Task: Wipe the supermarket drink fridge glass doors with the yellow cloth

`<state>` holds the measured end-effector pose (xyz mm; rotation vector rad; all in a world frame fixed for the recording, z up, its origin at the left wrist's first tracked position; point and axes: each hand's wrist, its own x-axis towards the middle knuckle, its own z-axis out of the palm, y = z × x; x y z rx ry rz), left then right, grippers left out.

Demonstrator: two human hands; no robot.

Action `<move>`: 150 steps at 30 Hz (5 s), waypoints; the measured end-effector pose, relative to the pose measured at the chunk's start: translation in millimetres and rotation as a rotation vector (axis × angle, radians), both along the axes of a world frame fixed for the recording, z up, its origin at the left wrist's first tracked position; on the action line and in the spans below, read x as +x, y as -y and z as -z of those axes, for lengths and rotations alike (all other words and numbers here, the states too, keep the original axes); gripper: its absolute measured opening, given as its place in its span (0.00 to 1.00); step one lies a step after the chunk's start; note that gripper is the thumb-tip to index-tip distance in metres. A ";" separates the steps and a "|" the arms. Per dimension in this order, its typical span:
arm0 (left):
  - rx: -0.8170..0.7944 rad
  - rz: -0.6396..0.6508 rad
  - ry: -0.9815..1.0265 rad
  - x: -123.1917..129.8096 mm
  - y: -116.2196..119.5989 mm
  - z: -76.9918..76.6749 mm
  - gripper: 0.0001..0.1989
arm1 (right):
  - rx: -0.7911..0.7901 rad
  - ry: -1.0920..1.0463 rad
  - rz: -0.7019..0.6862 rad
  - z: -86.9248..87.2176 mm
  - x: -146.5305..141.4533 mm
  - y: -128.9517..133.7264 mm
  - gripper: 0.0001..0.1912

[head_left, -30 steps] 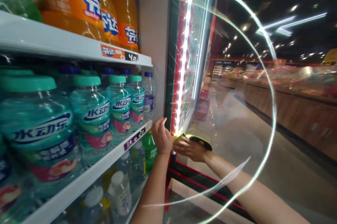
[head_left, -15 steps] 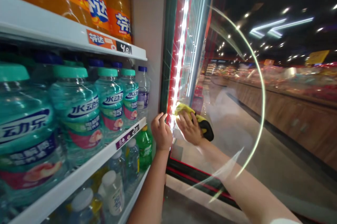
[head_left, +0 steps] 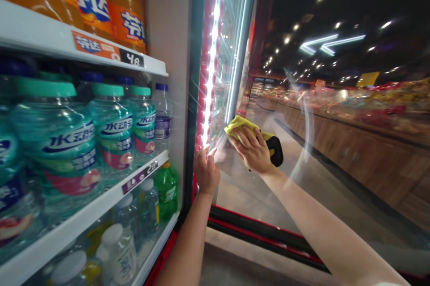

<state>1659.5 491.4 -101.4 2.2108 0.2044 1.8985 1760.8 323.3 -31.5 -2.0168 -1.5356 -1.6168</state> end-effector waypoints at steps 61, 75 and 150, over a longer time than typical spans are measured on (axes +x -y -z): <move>0.261 0.304 -0.172 73.9 206.0 -2.2 0.39 | 0.748 -0.248 0.584 110.9 26.1 258.7 0.31; 0.334 0.348 -0.231 83.3 245.4 9.6 0.42 | 0.763 -0.329 0.633 98.0 32.8 299.2 0.30; 0.695 0.573 -0.321 118.3 466.1 -34.7 0.38 | 0.549 -0.023 0.745 72.3 61.0 542.8 0.26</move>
